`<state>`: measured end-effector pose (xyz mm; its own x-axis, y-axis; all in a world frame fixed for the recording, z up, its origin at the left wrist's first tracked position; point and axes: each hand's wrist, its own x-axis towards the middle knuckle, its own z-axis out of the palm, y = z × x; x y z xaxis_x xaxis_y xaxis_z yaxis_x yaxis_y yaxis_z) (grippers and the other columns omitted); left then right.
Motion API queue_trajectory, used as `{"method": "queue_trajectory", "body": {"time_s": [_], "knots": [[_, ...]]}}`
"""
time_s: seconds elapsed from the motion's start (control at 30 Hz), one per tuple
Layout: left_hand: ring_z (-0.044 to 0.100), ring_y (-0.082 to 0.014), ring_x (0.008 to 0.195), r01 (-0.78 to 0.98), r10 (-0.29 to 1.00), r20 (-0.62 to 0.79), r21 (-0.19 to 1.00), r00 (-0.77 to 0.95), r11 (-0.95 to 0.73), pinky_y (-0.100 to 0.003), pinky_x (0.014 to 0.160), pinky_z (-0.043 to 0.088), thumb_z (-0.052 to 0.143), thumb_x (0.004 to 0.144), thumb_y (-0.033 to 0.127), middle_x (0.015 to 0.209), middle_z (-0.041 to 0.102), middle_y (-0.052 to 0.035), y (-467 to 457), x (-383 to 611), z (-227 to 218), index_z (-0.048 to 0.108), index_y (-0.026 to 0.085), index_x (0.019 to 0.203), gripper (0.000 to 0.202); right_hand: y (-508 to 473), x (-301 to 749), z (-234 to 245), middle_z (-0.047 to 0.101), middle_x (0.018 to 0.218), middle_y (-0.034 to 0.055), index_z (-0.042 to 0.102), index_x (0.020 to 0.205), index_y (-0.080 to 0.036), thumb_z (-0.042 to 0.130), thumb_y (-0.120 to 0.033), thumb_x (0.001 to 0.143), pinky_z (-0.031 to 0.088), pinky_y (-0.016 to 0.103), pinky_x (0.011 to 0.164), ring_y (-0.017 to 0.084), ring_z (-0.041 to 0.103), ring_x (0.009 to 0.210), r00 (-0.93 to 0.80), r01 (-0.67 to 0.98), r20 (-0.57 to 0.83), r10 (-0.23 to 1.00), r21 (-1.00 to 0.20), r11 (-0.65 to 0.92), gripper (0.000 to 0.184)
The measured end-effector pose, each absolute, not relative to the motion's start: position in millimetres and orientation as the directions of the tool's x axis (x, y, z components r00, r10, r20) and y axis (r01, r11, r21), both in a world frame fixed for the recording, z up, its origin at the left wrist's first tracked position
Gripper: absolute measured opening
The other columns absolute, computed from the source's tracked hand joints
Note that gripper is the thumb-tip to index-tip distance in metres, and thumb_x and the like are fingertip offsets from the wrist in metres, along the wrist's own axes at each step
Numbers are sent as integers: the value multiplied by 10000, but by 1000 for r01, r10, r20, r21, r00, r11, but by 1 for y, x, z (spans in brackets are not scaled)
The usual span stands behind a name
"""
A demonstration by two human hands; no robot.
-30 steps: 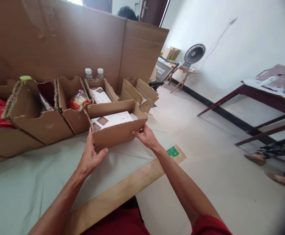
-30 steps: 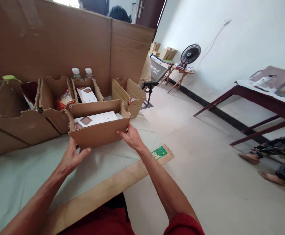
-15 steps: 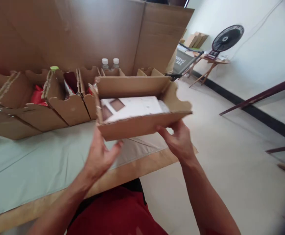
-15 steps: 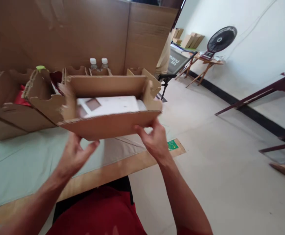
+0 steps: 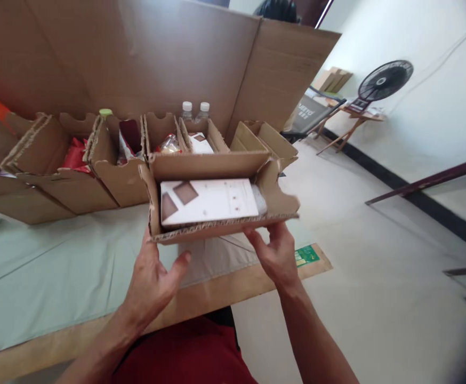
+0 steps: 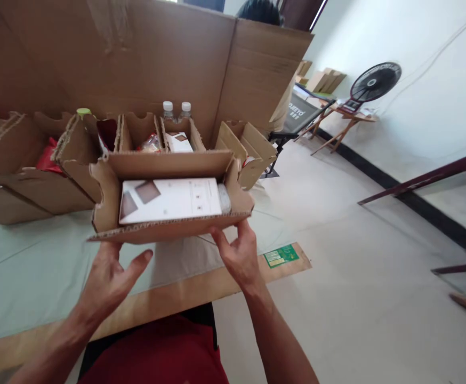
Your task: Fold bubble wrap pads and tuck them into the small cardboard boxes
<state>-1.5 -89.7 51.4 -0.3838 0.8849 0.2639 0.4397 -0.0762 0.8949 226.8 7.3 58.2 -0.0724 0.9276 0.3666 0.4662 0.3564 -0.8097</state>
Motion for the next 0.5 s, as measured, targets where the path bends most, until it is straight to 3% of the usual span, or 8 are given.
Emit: {"method": "queue_trajectory", "body": {"time_s": [0.1, 0.2, 0.4, 0.5], "knots": [[506, -352, 1439, 392, 899, 159, 920, -408, 16, -569, 1238, 354, 636, 900, 422, 1409, 628, -148, -104, 9, 20, 489, 201, 1482, 640, -18, 248, 32, 783, 1104, 127, 688, 1136, -205, 724, -453, 865, 595, 472, 938, 336, 731, 1079, -94, 505, 306, 947, -805, 311, 370], [585, -354, 1350, 360, 910, 51, 926, -412, 111, -548, 1171, 450, 647, 896, 461, 1295, 688, -130, -119, -4, -11, 542, 221, 1435, 599, -33, 270, 9, 772, 1189, 118, 684, 1244, -239, 752, -435, 843, 590, 514, 1002, 356, 728, 1133, -149, 506, 247, 958, -813, 288, 452], [664, -309, 1233, 263, 920, -88, 944, -383, 200, -402, 943, 617, 697, 874, 515, 1379, 636, -105, -139, -12, -41, 525, 290, 1435, 629, 3, 314, -2, 521, 1589, 156, 458, 1572, -246, 927, -644, 588, 480, 542, 1170, 391, 505, 1464, -395, 355, 140, 908, -889, 291, 1160], [676, -286, 1223, 197, 892, -143, 949, -430, 247, -355, 900, 628, 664, 909, 512, 1495, 544, -107, -140, 3, -41, 451, 315, 1490, 650, 24, 307, -7, 621, 1482, 155, 547, 1509, -236, 941, -687, 468, 555, 547, 1086, 397, 603, 1362, -394, 348, 154, 906, -888, 302, 1201]]}}
